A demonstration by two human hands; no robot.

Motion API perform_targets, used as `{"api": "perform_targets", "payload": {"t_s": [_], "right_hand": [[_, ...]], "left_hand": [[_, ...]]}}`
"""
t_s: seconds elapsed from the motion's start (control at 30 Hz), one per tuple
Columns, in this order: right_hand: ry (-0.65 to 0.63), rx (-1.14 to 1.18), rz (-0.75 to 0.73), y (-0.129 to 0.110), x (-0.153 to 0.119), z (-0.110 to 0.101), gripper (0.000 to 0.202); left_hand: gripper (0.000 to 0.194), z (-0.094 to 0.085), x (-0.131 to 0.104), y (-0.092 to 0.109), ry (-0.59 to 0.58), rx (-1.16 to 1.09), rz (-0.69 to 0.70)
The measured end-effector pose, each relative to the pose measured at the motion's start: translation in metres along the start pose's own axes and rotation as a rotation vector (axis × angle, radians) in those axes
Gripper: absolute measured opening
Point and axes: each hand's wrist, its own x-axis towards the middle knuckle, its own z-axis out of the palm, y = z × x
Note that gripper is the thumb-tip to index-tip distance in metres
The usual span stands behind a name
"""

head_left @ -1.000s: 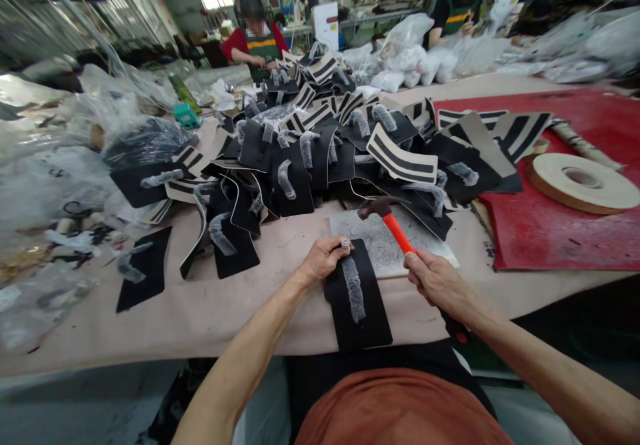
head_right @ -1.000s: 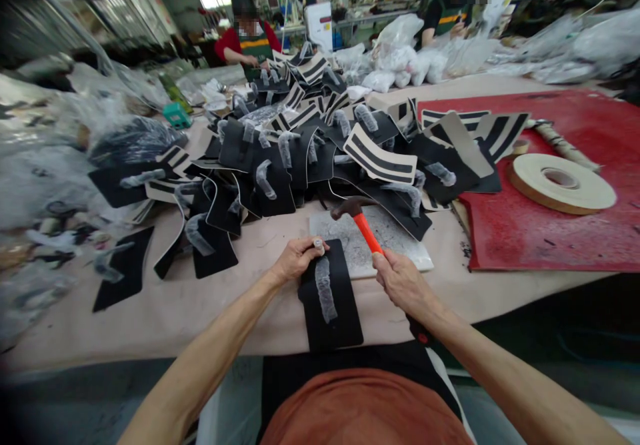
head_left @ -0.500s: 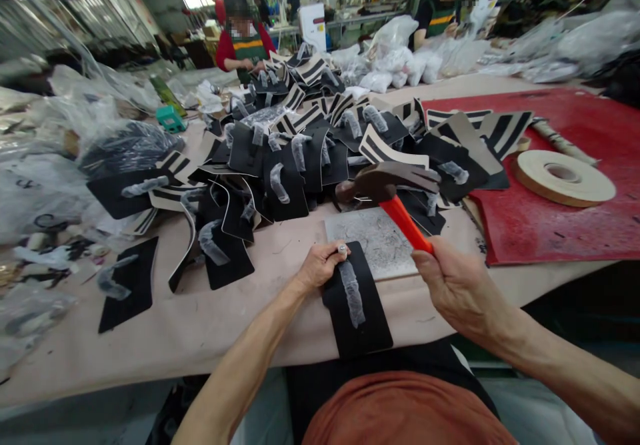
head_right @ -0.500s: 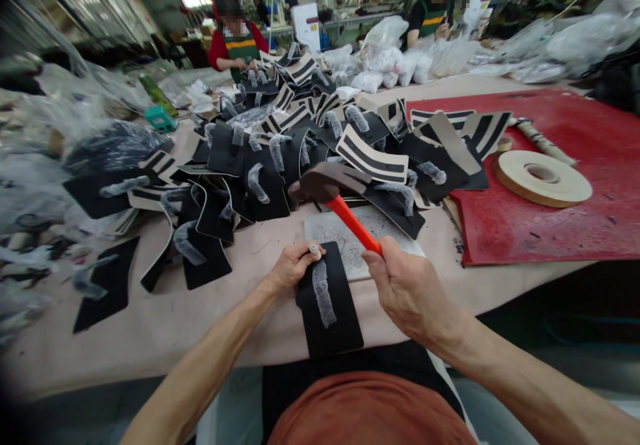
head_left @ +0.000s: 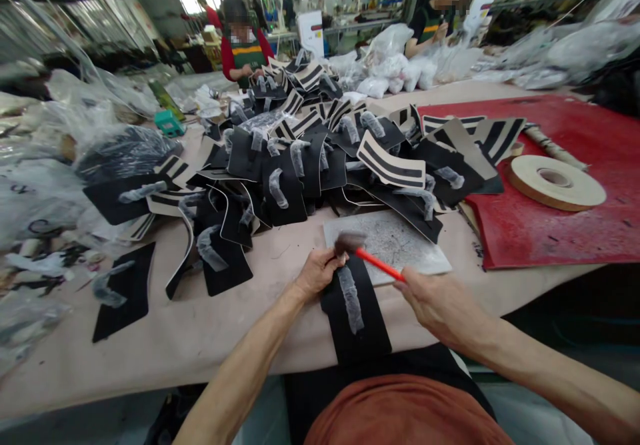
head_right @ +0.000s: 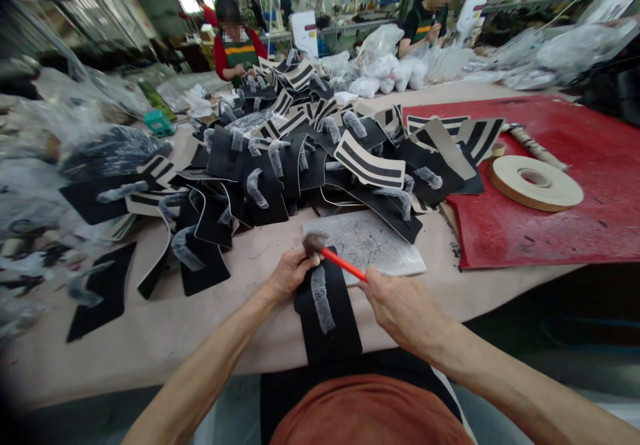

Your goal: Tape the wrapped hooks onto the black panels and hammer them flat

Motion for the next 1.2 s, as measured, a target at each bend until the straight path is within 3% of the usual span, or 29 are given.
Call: {"api": "perform_targets", "payload": {"t_s": [0.07,0.23,0.37,0.43,0.57,0.67,0.73,0.8,0.83,0.93,1.0,1.07,1.2], "right_hand": [[-0.169,-0.082,0.029,0.006,-0.002,0.005,0.031],[0.073,0.027,0.072,0.002,0.003,0.000,0.038],[-0.195,-0.094,0.022,0.006,0.001,0.005,0.036],[-0.249,-0.086,0.072,0.017,0.001,0.008,0.035],[-0.235,0.116,0.250,0.049,0.011,0.023,0.039],[-0.260,-0.014,0.330,0.068,0.020,0.041,0.034],[-0.130,-0.224,0.244,0.067,0.023,0.053,0.026],[0.038,-0.313,0.043,0.052,0.024,0.063,0.038],[0.064,-0.277,-0.066,0.041,0.023,0.068,0.044],[-0.090,-0.076,-0.304,0.006,0.021,0.089,0.046],[-0.161,-0.028,-0.338,-0.008,0.023,0.108,0.043],[-0.153,-0.050,-0.290,-0.012,0.026,0.125,0.038],[-0.132,0.066,-0.234,-0.005,0.035,0.140,0.037]], "left_hand": [[0.022,0.000,0.000,-0.001,0.002,0.013,-0.001],[0.022,-0.001,0.000,-0.002,-0.005,0.032,0.004],[0.019,-0.001,0.000,0.001,-0.002,0.068,-0.030],[0.020,-0.001,0.000,0.002,-0.003,0.065,-0.033],[0.019,0.000,0.000,0.003,0.006,0.043,-0.010],[0.019,0.000,0.000,0.003,0.002,0.042,-0.022],[0.019,-0.001,0.000,0.004,0.000,0.045,-0.033],[0.018,-0.002,0.000,0.005,-0.002,0.053,-0.037],[0.018,-0.003,-0.001,0.006,0.000,0.058,-0.038],[0.019,0.000,-0.004,0.005,0.019,0.057,-0.033],[0.017,0.005,-0.005,0.004,0.043,0.029,-0.037],[0.014,0.009,-0.001,0.004,0.143,-0.087,-0.084],[0.035,-0.001,0.022,0.021,0.734,-0.651,-0.201]]}}
